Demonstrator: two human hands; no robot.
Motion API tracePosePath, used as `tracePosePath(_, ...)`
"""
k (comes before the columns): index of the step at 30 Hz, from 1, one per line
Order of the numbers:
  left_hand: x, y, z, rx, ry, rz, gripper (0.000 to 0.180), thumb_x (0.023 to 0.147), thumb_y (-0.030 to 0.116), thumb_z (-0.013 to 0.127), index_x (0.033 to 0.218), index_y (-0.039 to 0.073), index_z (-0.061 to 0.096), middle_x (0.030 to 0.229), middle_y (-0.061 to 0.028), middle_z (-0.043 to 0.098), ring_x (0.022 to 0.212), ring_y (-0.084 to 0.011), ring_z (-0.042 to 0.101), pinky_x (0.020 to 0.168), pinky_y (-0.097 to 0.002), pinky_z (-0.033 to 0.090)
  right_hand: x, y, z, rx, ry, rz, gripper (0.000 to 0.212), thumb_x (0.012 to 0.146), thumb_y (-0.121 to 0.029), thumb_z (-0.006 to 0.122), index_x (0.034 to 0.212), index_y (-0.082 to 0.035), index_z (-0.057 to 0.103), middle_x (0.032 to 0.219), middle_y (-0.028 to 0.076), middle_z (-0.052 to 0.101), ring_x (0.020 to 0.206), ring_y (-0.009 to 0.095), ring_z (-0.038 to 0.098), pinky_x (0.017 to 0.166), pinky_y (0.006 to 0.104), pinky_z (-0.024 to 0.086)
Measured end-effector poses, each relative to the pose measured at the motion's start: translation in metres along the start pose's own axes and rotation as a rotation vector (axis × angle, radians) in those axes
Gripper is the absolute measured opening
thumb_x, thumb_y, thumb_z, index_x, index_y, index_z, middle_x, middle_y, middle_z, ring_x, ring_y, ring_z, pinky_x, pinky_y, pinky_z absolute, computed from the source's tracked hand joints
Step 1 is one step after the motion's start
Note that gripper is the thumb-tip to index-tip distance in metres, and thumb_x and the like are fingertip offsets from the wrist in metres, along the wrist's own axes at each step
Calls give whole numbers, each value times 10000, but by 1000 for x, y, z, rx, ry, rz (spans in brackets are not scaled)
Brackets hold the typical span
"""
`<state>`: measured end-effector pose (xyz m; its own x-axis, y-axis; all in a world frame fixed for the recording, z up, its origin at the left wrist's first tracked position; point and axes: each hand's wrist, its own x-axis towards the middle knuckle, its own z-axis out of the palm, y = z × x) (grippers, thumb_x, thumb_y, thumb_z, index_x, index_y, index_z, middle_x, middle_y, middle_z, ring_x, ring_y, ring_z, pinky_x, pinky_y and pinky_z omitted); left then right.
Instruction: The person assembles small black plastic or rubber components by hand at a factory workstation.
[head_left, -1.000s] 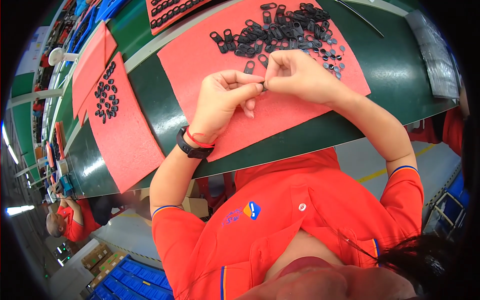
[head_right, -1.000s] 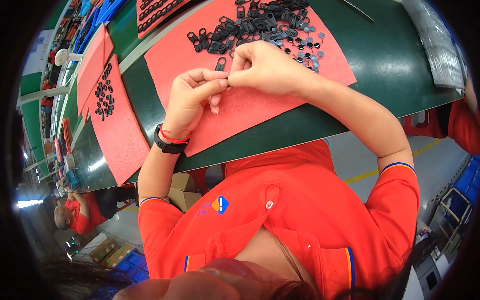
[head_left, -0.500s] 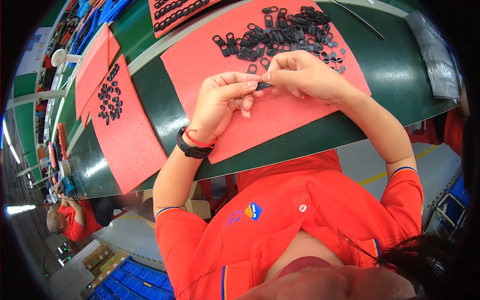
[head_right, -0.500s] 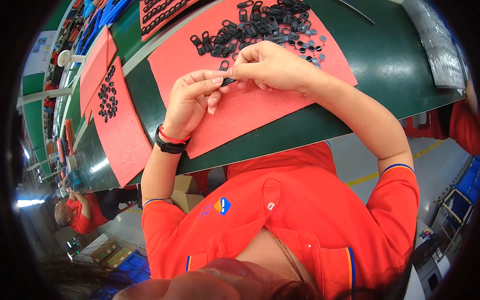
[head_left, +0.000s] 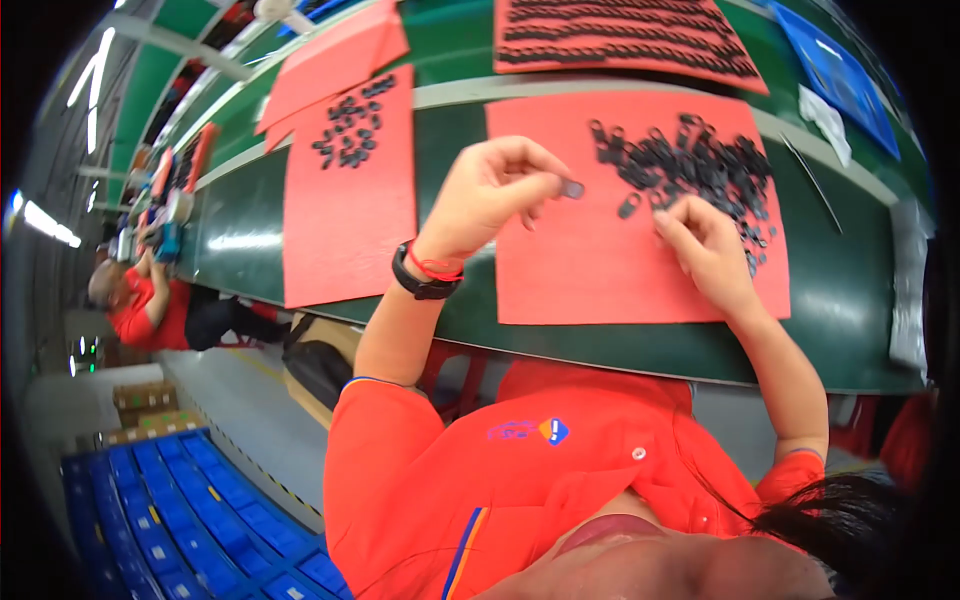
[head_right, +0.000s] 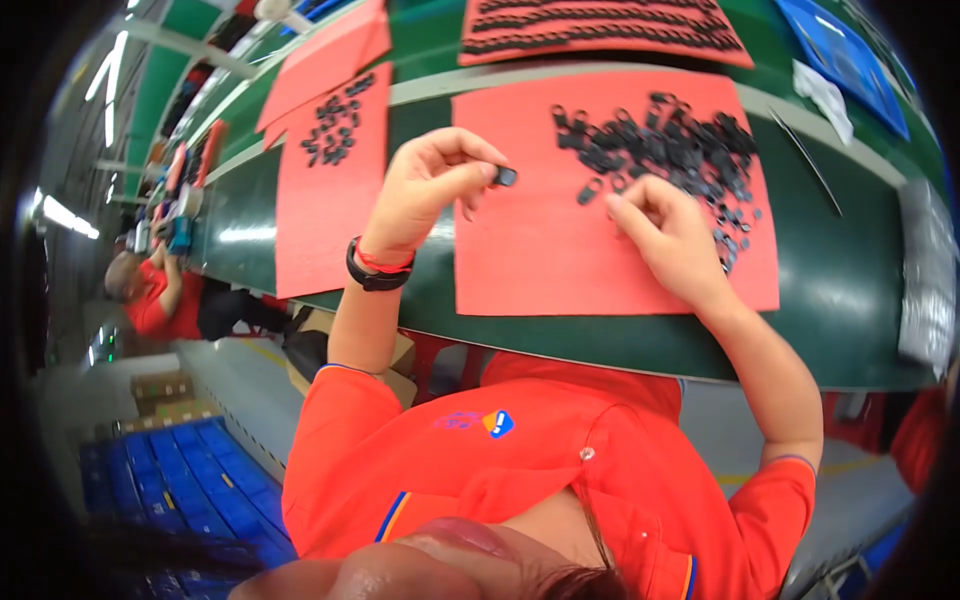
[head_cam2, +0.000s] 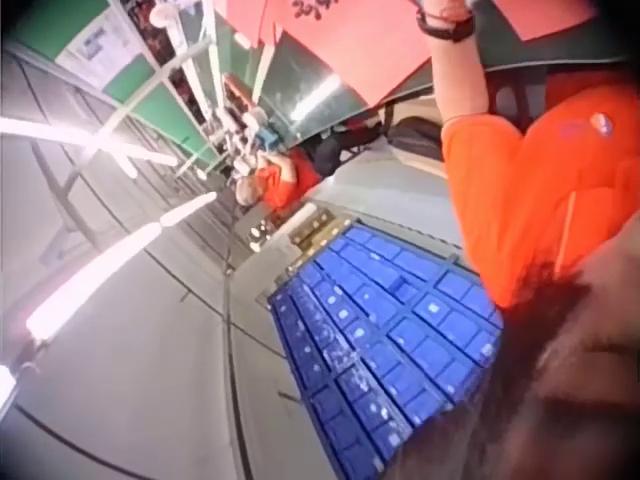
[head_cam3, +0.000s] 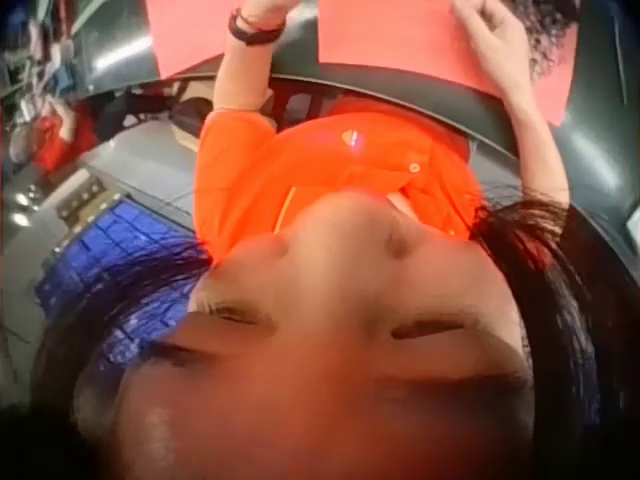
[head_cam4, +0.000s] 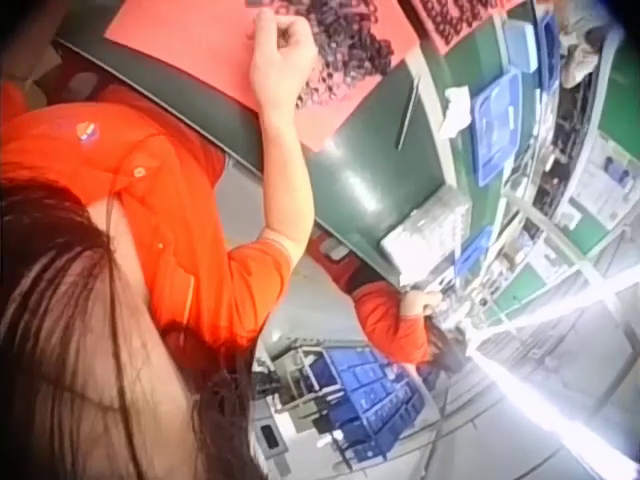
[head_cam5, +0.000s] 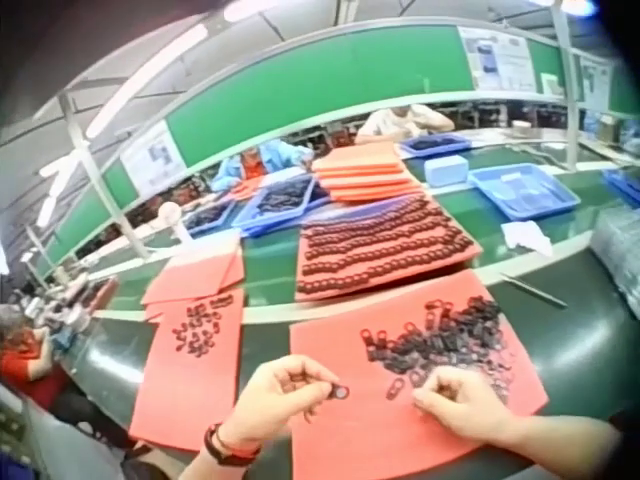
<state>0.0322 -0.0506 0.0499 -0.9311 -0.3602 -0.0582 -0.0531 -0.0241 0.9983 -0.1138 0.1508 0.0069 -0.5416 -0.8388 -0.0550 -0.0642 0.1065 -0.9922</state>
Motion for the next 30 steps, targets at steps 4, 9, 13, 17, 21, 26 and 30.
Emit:
tracePosePath(4,-23,2,-68,223,341,121,172,794,83,638,937,-11,621,768,-31,628,582,-48,537,499,-169,437,-7,3,3,-114,-43,-111,168,875,-141,568,751,-48,502,629,-49,475,534,-4,362,477,172,283)
tracePosePath(9,-31,-15,-154,520,671,28,158,762,72,668,902,-1,656,707,-39,640,554,-54,544,488,-170,420,-8,-1,6,-292,-72,-200,177,850,-106,591,718,-32,500,607,-47,461,539,4,355,479,186,277)
tracePosePath(13,-15,-37,-184,644,664,38,149,749,73,674,877,-3,667,688,-51,648,565,-63,563,505,-198,435,-6,-1,4,-307,-59,-226,177,847,-107,596,720,-29,501,610,-46,459,538,6,353,477,186,277)
tracePosePath(17,3,-60,-205,746,662,55,201,736,127,687,896,7,665,698,-66,655,569,-103,583,534,-237,459,-5,1,2,-303,-22,-224,175,844,-104,597,719,-24,503,614,-45,460,537,9,357,478,187,282)
tracePosePath(21,14,-59,-183,1195,836,251,259,713,199,698,916,44,659,786,-79,634,643,-172,600,645,-302,481,-2,-5,-3,-292,20,-213,167,841,-97,593,718,-17,514,617,-40,470,542,13,368,481,188,293)
tracePosePath(26,19,-15,-46,882,358,379,213,723,95,686,918,19,641,828,-85,591,690,-158,570,622,-261,467,4,-19,-36,-418,-77,-301,104,768,-99,641,762,-18,576,635,0,528,548,53,422,497,216,343)
tracePosePath(30,24,-20,34,920,41,514,201,718,117,706,872,22,619,775,-93,558,667,-202,556,629,-292,470,10,-22,-74,-537,-279,-271,110,729,-97,653,771,-13,595,714,57,587,602,136,530,546,268,422)
